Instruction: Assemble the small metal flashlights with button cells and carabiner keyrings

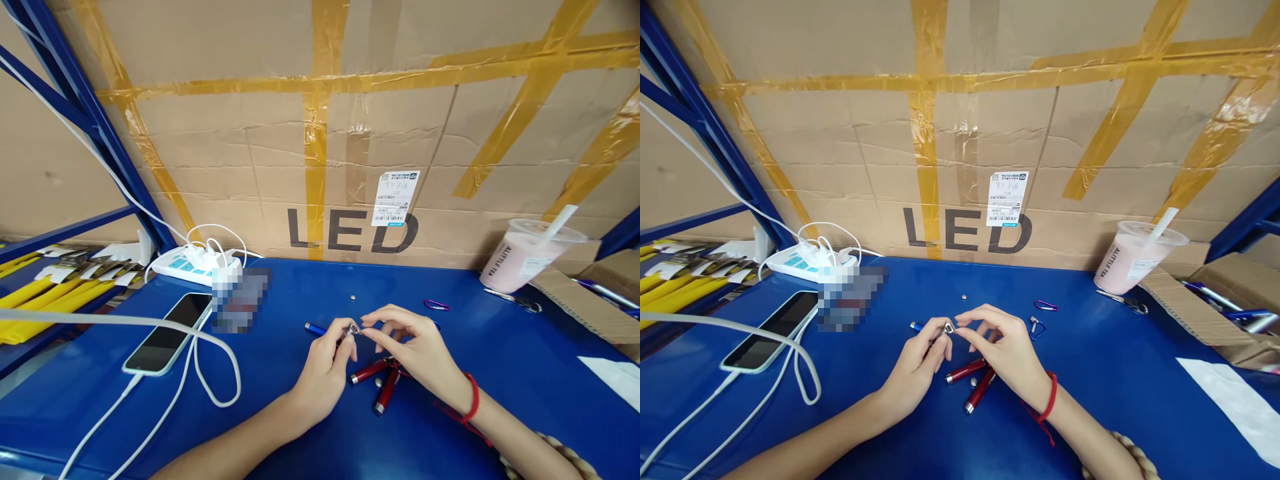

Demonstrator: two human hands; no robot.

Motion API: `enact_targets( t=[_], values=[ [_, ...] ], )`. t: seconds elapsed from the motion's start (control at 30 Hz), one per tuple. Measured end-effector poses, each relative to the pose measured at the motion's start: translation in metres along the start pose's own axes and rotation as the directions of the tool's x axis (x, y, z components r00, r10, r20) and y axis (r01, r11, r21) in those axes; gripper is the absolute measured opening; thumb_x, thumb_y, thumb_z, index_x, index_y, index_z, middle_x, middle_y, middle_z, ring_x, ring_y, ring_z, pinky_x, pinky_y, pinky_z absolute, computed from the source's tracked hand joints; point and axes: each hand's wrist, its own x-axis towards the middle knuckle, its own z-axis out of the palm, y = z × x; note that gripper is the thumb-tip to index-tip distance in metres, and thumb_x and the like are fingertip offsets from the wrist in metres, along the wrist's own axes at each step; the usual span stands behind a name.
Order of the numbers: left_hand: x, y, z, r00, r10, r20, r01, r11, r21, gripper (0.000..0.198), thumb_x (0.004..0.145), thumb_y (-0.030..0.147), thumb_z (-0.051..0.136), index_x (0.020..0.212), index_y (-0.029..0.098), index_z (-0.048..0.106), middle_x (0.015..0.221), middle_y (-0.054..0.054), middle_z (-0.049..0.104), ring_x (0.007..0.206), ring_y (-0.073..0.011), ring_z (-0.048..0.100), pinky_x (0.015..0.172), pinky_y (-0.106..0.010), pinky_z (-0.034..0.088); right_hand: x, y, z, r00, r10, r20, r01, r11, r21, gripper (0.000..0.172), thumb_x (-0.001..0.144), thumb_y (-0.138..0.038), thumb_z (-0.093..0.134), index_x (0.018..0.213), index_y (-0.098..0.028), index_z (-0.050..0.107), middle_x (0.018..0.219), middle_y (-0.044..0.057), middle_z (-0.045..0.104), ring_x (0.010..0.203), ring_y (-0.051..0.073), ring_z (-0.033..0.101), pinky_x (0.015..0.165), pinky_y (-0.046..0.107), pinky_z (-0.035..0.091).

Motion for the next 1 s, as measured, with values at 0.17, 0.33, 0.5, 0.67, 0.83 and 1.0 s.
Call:
enact_targets(
  t=[0.17,0.33,0.5,0.67,0.83,1.0],
  values=[
    [-0.002,0.004,0.0,0.997,-0.016,0.08,0.018,0.999,-0.03,0.023,0.092,0.032,0.035,0.099,0.016,0.052,0.063,0.003,0.049,0.055,-0.0105,0.042,0.055,-0.023,0.034,0.002,0.003,0.0,0.991,-0.111,0.07,0.112,0.994,-0.013,0.02,0.078,-0.038,0.064,0.078,-0.019,0.072,0.085,0.006,0.064,0.054,0.009,0.057,0.046,0.021,0.046],
    [-0.001,0.006,-0.002,0.994,-0.024,0.103,0.036,0.993,-0.112,0.026,0.09,0.034,0.038,0.093,0.013,0.054,0.059,0.003,0.048,0.053,-0.0107,0.039,0.057,-0.024,0.033,0.004,0.002,-0.002,0.987,-0.107,0.122,0.108,0.994,-0.004,0.023,0.079,-0.04,0.064,0.085,-0.02,0.073,0.082,0.006,0.063,0.055,0.01,0.057,0.045,0.02,0.045],
    [0.001,0.012,-0.008,0.994,0.009,0.108,0.01,0.985,-0.171,0.028,0.089,0.035,0.041,0.087,0.013,0.058,0.056,0.002,0.049,0.054,-0.0112,0.042,0.059,-0.025,0.034,0.006,0.0,-0.006,0.988,-0.103,0.115,0.105,0.994,-0.016,0.025,0.078,-0.043,0.064,0.081,-0.02,0.074,0.079,0.006,0.063,0.057,0.011,0.058,0.047,0.021,0.046],
    [0.007,0.018,-0.025,0.956,-0.002,0.292,0.04,0.991,-0.125,0.028,0.09,0.029,0.04,0.089,0.012,0.062,0.06,-0.001,0.059,0.06,-0.0128,0.048,0.062,-0.024,0.036,0.006,-0.003,-0.008,0.984,-0.13,0.12,0.128,0.992,0.023,0.023,0.075,-0.042,0.067,0.077,-0.021,0.075,0.076,0.006,0.063,0.06,0.013,0.06,0.05,0.023,0.05],
    [0.009,0.016,-0.035,0.931,0.012,0.365,-0.019,1.0,0.018,0.025,0.09,0.022,0.04,0.079,0.015,0.062,0.071,-0.002,0.067,0.072,-0.0138,0.056,0.072,-0.024,0.041,0.002,-0.003,-0.005,0.982,-0.124,0.146,0.124,0.992,0.007,0.022,0.076,-0.041,0.066,0.07,-0.022,0.074,0.073,0.005,0.062,0.059,0.012,0.059,0.05,0.023,0.048],
    [0.006,0.016,-0.031,0.916,-0.02,0.4,0.023,1.0,-0.003,0.011,0.085,0.016,0.048,0.08,0.015,0.058,0.073,-0.004,0.07,0.074,-0.0149,0.063,0.07,-0.024,0.045,0.002,-0.009,-0.01,0.979,-0.085,0.188,0.098,0.993,-0.059,0.029,0.068,-0.047,0.071,0.056,-0.021,0.071,0.063,0.003,0.057,0.057,0.012,0.055,0.05,0.023,0.045]
  ],
)
